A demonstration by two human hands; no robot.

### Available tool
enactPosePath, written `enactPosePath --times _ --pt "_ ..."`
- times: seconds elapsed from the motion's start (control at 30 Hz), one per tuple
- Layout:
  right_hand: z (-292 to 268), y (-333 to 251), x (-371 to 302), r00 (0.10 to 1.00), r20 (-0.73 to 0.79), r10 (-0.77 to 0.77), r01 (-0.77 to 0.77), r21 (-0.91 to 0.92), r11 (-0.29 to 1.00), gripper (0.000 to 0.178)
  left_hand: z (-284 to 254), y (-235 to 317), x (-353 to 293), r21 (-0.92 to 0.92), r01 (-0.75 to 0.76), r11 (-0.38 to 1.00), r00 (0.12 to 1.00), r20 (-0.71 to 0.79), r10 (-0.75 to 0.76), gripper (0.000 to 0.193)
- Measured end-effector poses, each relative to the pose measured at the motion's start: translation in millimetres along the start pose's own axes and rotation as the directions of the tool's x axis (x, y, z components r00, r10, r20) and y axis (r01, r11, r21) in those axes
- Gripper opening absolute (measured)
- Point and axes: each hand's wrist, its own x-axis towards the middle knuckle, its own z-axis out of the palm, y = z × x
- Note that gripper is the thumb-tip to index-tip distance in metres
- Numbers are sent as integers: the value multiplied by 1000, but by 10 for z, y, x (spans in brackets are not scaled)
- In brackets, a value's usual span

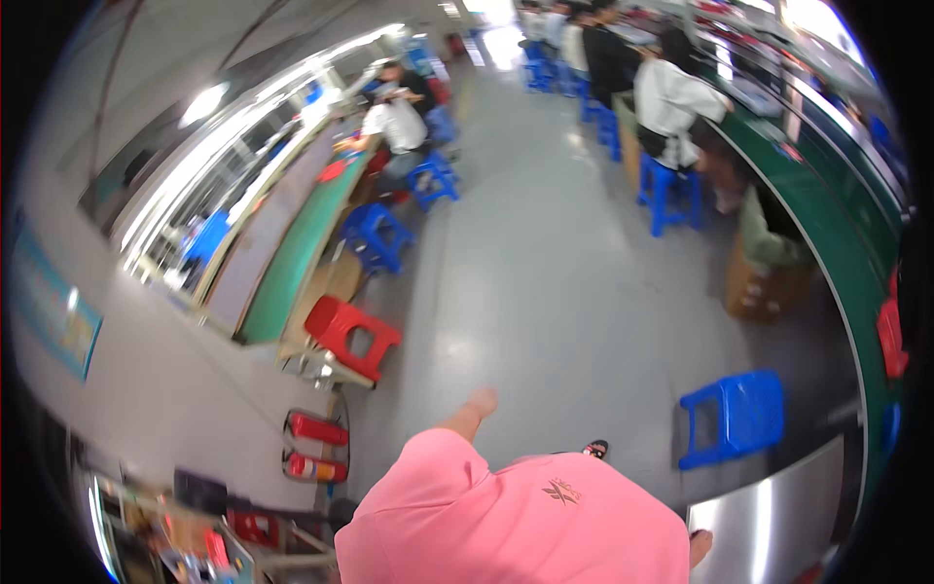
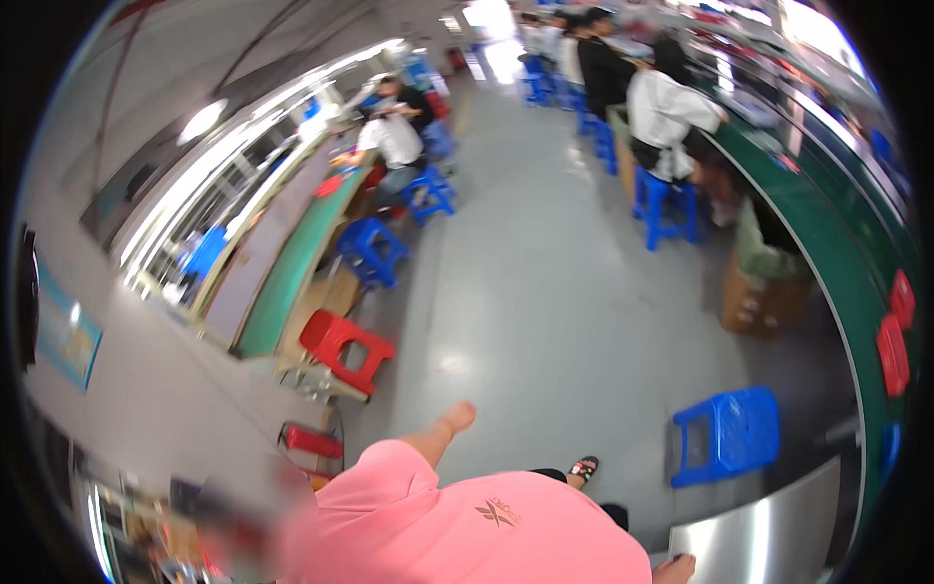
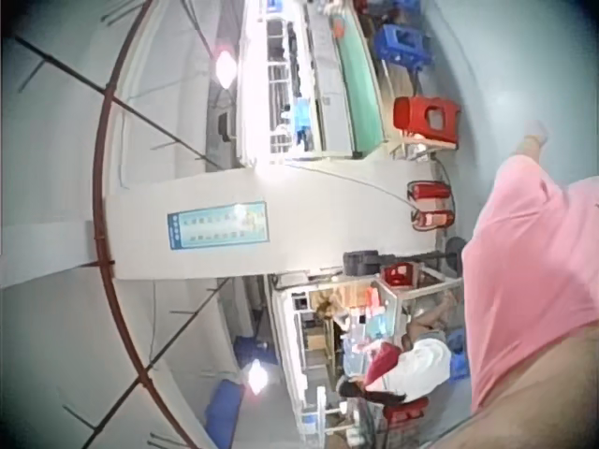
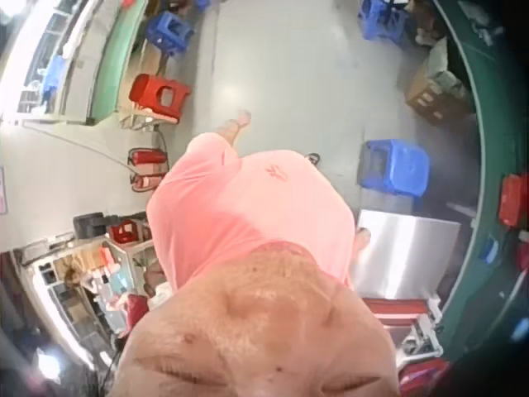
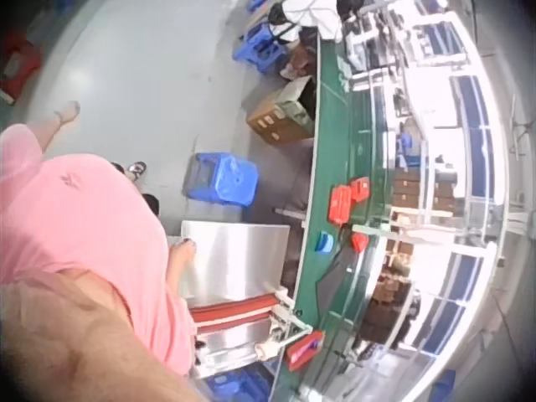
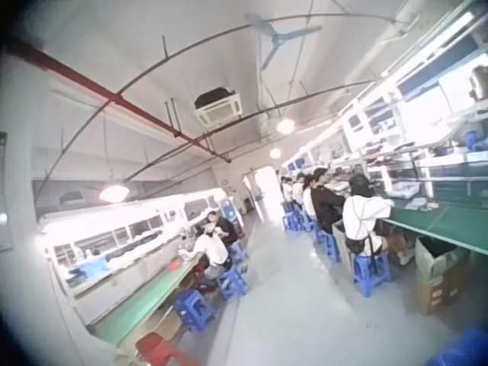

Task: The person places small parts onto a sheet, feeds the sheet through a roller machine, detaches and stacks the parts by hand, and puts the stacked parts into a basket.

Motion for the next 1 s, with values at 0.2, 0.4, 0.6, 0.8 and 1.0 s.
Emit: enactPosePath --times 0.2,0.4,0.6,0.8,1.0 --pt "-392 -811 236 968 -132 215 -194 153 969 20 -681 2538 2128 -243 -575 781 817 -137 559 28" --pt "-471 -804 441 867 -234 440 -408 175 896 17 -227 4102 2306 -164 -729 665 612 280 740 27" --pt "-722 -980 961 783 -332 526 -398 382 834 16 637 3169 3020 87 -851 518 449 630 633 36" --pt "-567 -1313 1354 622 -355 698 -485 525 699 20 366 4775 3818 163 -931 326 307 834 459 35" --pt "-287 -1696 1837 447 -212 869 -629 616 474 23 753 7744 3155 220 -963 -159 33 677 736 23"
